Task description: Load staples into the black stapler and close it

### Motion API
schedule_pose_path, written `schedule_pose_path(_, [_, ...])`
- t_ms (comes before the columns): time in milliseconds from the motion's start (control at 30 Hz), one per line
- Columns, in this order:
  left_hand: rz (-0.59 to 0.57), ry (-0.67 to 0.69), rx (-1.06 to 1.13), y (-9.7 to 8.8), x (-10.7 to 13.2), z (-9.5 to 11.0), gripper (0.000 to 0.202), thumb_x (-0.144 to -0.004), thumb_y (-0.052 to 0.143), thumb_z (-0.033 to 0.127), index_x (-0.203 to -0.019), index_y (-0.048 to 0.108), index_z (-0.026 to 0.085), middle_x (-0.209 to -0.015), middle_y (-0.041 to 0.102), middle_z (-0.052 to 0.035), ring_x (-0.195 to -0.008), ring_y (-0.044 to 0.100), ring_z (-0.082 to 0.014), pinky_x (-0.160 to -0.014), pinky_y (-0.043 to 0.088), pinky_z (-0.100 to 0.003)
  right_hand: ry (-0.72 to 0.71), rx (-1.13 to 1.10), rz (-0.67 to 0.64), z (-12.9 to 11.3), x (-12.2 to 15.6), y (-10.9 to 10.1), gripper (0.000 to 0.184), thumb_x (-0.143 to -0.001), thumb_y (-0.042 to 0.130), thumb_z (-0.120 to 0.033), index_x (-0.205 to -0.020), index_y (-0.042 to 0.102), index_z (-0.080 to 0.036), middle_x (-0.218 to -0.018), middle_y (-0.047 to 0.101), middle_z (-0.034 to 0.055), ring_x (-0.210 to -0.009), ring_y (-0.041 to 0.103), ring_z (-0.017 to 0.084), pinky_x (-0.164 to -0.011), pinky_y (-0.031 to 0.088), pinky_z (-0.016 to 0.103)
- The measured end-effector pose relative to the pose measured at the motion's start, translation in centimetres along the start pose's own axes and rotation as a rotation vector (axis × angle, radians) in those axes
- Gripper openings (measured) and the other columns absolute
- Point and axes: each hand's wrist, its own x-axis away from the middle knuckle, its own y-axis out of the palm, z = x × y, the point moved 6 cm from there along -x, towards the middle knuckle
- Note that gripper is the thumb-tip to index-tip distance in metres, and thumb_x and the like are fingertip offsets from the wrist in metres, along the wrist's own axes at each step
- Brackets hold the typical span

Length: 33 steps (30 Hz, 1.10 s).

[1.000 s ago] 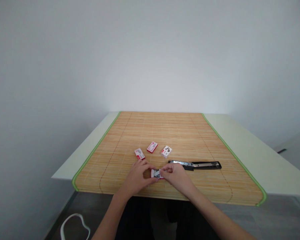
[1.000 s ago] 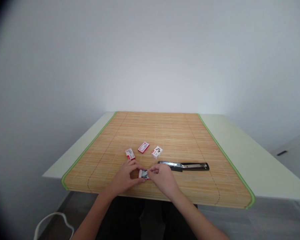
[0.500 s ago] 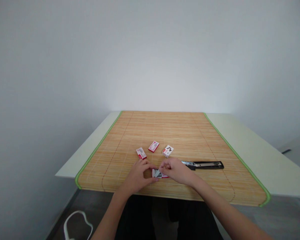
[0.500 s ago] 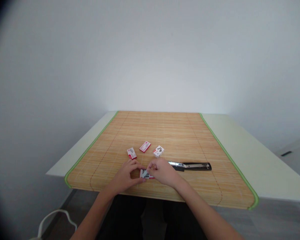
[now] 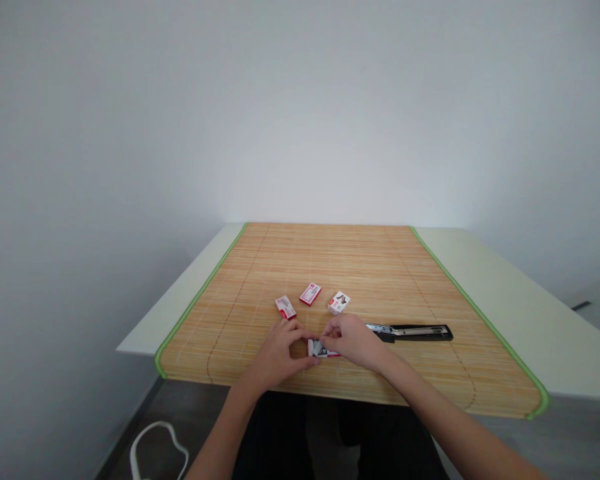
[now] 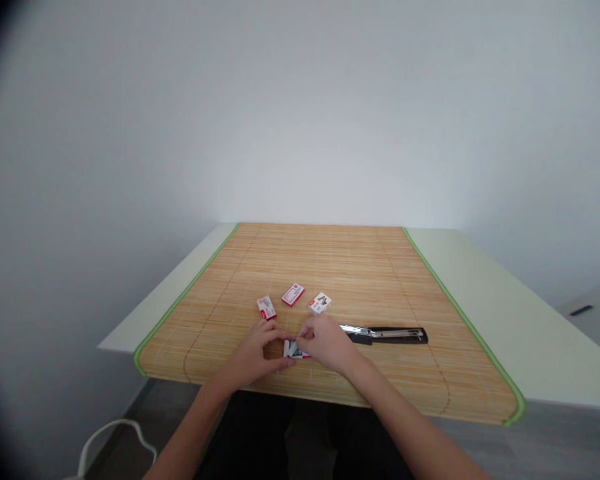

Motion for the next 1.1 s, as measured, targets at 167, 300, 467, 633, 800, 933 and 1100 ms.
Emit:
schedule_pose_path(167, [0.011, -0.004, 0.000, -0.1, 0.1, 0.1, 0.043, -0.079, 0.082, 0.051, -0.116, 0.074, 0.032, -0.107, 0.063, -0.0040, -0.106, 0.058, -0.0248, -0.096, 0.045, -0.039, -0.004, 0.012, 0.055, 0.0, 0.2, -0.6, 0.008, -0.079, 0.067, -0.020, -0.084, 0.074, -0.016, -0.062, 0.062, -0.0022, -0.055, 0.053, 0.012, -0.050, 0.031, 0.022])
schedule_pose_path(300, [0.013, -0.003, -0.004, 0.0, 0.1, -0.1, 0.044, -0.079, 0.082, 0.052, -0.116, 0.073, 0.031, -0.107, 0.063, -0.0045, -0.105, 0.058, -0.0246, -0.095, 0.045, -0.039, -0.113, 0.065, 0.016, -1.0, 0.8, -1.0, 0.022, -0.080, 0.069, -0.017, -0.100, 0.077, -0.021, -0.062, 0.060, -0.0047, -0.054, 0.049, 0.011, -0.053, 0.030, 0.022])
schedule_pose_path(467, [0.016, 0.010, -0.007, 0.1, 0.0, -0.1, 0.039, -0.079, 0.083, 0.051, -0.110, 0.074, 0.029, -0.106, 0.064, -0.0041, -0.105, 0.058, -0.0243, -0.095, 0.044, -0.038, -0.204, 0.193, -0.097, -2.1, 1.2, -0.4, 0.026, -0.082, 0.070, -0.018, -0.103, 0.080, -0.030, -0.068, 0.066, -0.0044, -0.058, 0.053, 0.012, -0.056, 0.029, 0.023])
schedule_pose_path(633, [0.019, 0.016, -0.006, -0.1, 0.0, 0.2, 0.039, -0.080, 0.082, 0.051, -0.110, 0.073, 0.029, -0.106, 0.064, -0.0032, -0.104, 0.058, -0.0234, -0.095, 0.043, -0.037, -0.222, 0.312, -0.048, -2.6, 1.0, -0.5, 0.018, -0.085, 0.070, -0.023, -0.097, 0.081, -0.031, -0.073, 0.071, -0.0024, -0.063, 0.057, 0.014, -0.058, 0.029, 0.025])
schedule_pose_path(800, [0.014, 0.013, -0.015, 0.0, -0.1, 0.1, 0.039, -0.080, 0.082, 0.052, -0.110, 0.073, 0.029, -0.104, 0.064, -0.0037, -0.103, 0.058, -0.0238, -0.094, 0.044, -0.038, -0.215, 0.346, -0.045, -2.8, 1.1, -0.6, 0.015, -0.086, 0.073, -0.033, -0.099, 0.080, -0.031, -0.076, 0.073, -0.0010, -0.066, 0.060, 0.016, -0.060, 0.031, 0.025])
schedule_pose_path(933, [0.019, 0.010, -0.007, 0.1, 0.0, -0.1, 0.038, -0.080, 0.081, 0.052, -0.109, 0.074, 0.029, -0.104, 0.065, -0.0044, -0.105, 0.058, -0.0247, -0.096, 0.043, -0.039, -0.220, 0.289, -0.092, -2.6, 1.2, -0.3, 0.022, -0.082, 0.079, -0.042, -0.101, 0.079, -0.031, -0.073, 0.071, -0.0024, -0.062, 0.058, 0.014, -0.057, 0.029, 0.025])
schedule_pose_path(1100, [0.016, 0.011, -0.006, 0.0, 0.0, -0.1, 0.038, -0.079, 0.082, 0.051, -0.110, 0.074, 0.030, -0.104, 0.065, -0.0039, -0.105, 0.058, -0.0243, -0.095, 0.044, -0.038, -0.197, 0.264, -0.062, -2.1, 1.0, -0.2, 0.015, -0.083, 0.078, -0.035, -0.096, 0.079, -0.030, -0.069, 0.069, -0.0031, -0.059, 0.056, 0.013, -0.056, 0.028, 0.024])
